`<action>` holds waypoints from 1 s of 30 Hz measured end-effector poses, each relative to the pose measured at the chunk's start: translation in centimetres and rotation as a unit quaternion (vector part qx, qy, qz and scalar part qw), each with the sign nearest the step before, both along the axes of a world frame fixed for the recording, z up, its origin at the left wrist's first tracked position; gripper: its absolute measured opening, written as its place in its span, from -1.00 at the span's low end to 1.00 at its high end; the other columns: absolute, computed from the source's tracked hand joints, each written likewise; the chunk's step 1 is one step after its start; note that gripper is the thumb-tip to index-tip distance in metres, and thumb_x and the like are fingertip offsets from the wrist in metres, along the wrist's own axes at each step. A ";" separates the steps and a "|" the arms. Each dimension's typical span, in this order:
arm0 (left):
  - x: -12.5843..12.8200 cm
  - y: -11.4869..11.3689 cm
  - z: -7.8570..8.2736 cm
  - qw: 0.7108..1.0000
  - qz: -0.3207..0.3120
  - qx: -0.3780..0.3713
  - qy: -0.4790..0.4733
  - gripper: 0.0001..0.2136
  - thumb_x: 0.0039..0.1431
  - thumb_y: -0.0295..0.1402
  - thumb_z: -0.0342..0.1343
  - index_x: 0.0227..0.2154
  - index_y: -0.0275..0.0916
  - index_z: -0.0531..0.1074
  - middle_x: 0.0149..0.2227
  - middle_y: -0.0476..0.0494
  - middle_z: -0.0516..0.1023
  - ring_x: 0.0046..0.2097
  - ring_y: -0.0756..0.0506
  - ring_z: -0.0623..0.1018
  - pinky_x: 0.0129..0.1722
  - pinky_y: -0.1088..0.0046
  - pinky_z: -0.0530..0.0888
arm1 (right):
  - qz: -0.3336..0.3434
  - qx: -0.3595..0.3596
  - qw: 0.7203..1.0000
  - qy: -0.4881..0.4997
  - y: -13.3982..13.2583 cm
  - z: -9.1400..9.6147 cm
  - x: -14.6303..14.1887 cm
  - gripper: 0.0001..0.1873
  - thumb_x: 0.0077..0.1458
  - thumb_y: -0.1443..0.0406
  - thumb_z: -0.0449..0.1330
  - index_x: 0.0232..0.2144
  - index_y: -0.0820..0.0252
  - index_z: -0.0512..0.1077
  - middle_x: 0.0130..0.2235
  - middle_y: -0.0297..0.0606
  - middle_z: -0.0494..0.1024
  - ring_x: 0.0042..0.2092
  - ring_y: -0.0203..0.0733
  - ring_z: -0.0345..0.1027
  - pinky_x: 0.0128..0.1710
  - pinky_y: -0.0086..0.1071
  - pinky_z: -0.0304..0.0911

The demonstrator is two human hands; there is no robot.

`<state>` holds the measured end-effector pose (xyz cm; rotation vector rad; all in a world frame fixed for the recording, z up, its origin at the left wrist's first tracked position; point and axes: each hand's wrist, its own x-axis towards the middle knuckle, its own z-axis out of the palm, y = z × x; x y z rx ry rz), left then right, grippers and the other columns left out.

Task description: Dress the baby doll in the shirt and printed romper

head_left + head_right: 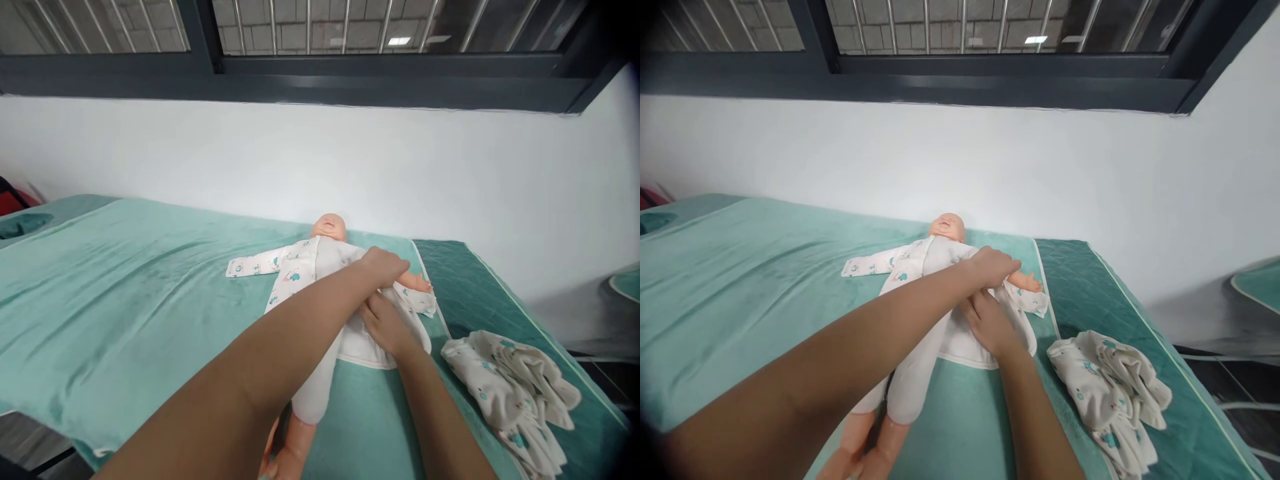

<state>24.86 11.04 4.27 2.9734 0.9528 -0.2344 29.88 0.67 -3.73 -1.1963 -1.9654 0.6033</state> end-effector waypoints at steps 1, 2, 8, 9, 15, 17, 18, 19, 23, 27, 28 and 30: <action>-0.2 0.2 0.0 1.000 0.001 -0.001 -0.004 -0.78 0.17 -0.42 0.06 -0.11 -0.19 0.36 -0.11 -0.22 0.56 -0.08 -0.18 0.56 -0.15 0.28 0.42 | -0.009 0.008 1.000 -0.010 0.0 0.2 0.2 -0.60 0.31 0.21 -0.06 0.15 0.00 0.30 0.16 -0.21 0.44 0.21 0.00 0.26 0.13 -0.05 0.26; -0.4 0.4 0.1 1.000 0.001 -0.001 -0.010 -0.80 0.17 -0.40 0.05 -0.12 -0.17 0.36 -0.13 -0.20 0.56 -0.10 -0.17 0.56 -0.16 0.29 0.41 | -0.023 0.019 0.999 -0.018 0.0 0.3 0.5 -0.64 0.31 0.21 -0.06 0.10 0.00 0.35 0.11 -0.21 0.47 0.16 -0.01 0.31 0.10 -0.07 0.28; -1.7 1.0 0.1 0.998 -0.002 0.045 -0.045 -0.74 0.12 -0.37 0.07 -0.10 -0.17 0.32 -0.14 -0.18 0.55 -0.14 -0.20 0.55 -0.24 0.28 0.40 | -0.242 0.075 0.960 -0.114 1.1 -1.0 2.8 -0.70 0.20 0.26 0.06 -0.05 0.15 0.44 0.05 -0.07 0.49 0.11 0.10 0.29 0.10 -0.03 0.19; -1.9 0.9 0.1 0.998 -0.006 0.051 -0.046 -0.75 0.13 -0.40 0.04 -0.11 -0.17 0.32 -0.14 -0.18 0.54 -0.14 -0.20 0.55 -0.24 0.28 0.39 | -0.286 0.057 0.947 -0.132 1.3 -1.3 3.1 -0.63 0.16 0.23 0.10 0.02 0.17 0.40 0.15 -0.02 0.41 0.17 0.16 0.22 0.11 0.00 0.16; -2.6 0.3 -0.2 0.996 -0.013 0.073 -0.041 -0.73 0.15 -0.51 -0.04 -0.10 -0.17 0.33 -0.14 -0.16 0.54 -0.13 -0.17 0.54 -0.18 0.26 0.37 | -0.380 -0.072 0.911 -0.145 1.9 -1.6 4.0 -0.49 0.05 0.09 0.18 0.03 0.18 0.38 0.10 0.04 0.45 0.06 0.21 0.33 -0.04 -0.05 0.19; -2.6 0.3 -0.3 0.996 -0.013 0.077 -0.043 -0.73 0.15 -0.51 -0.05 -0.10 -0.18 0.34 -0.14 -0.17 0.53 -0.12 -0.18 0.53 -0.17 0.25 0.36 | -0.380 -0.097 0.916 -0.086 2.0 -1.3 4.2 -0.62 -0.02 0.12 0.22 -0.16 0.17 0.46 -0.11 -0.02 0.57 -0.09 0.13 0.40 -0.13 -0.13 0.18; -2.6 0.3 -0.4 0.996 -0.011 0.080 -0.046 -0.74 0.16 -0.51 -0.05 -0.10 -0.18 0.34 -0.14 -0.17 0.53 -0.12 -0.18 0.53 -0.17 0.25 0.36 | -0.379 -0.104 0.919 -0.031 2.1 -1.1 4.4 -0.71 -0.07 0.15 0.25 -0.28 0.17 0.48 -0.23 -0.07 0.58 -0.16 0.09 0.40 -0.18 -0.17 0.16; -2.6 0.3 -0.4 0.995 -0.008 0.082 -0.048 -0.74 0.16 -0.51 -0.05 -0.10 -0.17 0.34 -0.14 -0.17 0.54 -0.12 -0.18 0.53 -0.17 0.25 0.35 | -0.377 -0.108 0.919 0.031 2.1 -1.0 4.6 -0.79 -0.12 0.18 0.27 -0.41 0.17 0.46 -0.35 -0.13 0.56 -0.23 0.04 0.39 -0.23 -0.22 0.14; -2.8 0.3 -0.2 0.995 0.000 0.086 -0.051 -0.75 0.14 -0.51 -0.02 -0.13 -0.15 0.37 -0.16 -0.13 0.55 -0.12 -0.17 0.54 -0.17 0.28 0.33 | -0.371 -0.106 0.891 0.239 2.4 -1.1 6.0 -0.85 -0.13 0.22 0.22 -0.57 0.13 0.34 -0.60 -0.37 0.37 -0.43 -0.18 0.23 -0.43 -0.36 0.05; -3.1 0.2 0.3 0.994 0.023 0.096 -0.041 -0.77 0.13 -0.50 0.03 -0.16 -0.15 0.39 -0.17 -0.11 0.57 -0.13 -0.15 0.54 -0.16 0.29 0.31 | -0.346 -0.100 0.829 0.428 2.7 -1.5 7.1 -0.79 -0.15 0.22 0.20 -0.59 0.08 0.19 -0.67 -0.52 0.22 -0.60 -0.31 0.06 -0.60 -0.41 0.03; -3.1 0.0 0.4 0.994 0.023 0.100 -0.035 -0.77 0.12 -0.49 0.04 -0.16 -0.15 0.40 -0.17 -0.11 0.57 -0.13 -0.16 0.54 -0.16 0.29 0.31 | -0.332 -0.093 0.817 0.463 2.8 -1.6 7.3 -0.79 -0.16 0.24 0.20 -0.59 0.08 0.19 -0.66 -0.52 0.24 -0.61 -0.32 0.07 -0.61 -0.41 0.06; -3.2 -0.3 0.5 0.994 0.016 0.107 -0.017 -0.77 0.11 -0.49 0.05 -0.15 -0.16 0.41 -0.16 -0.12 0.58 -0.12 -0.17 0.54 -0.15 0.27 0.29 | -0.293 -0.069 0.796 0.525 3.0 -1.7 7.5 -0.82 -0.17 0.26 0.20 -0.56 0.09 0.22 -0.62 -0.51 0.31 -0.60 -0.32 0.13 -0.61 -0.41 0.12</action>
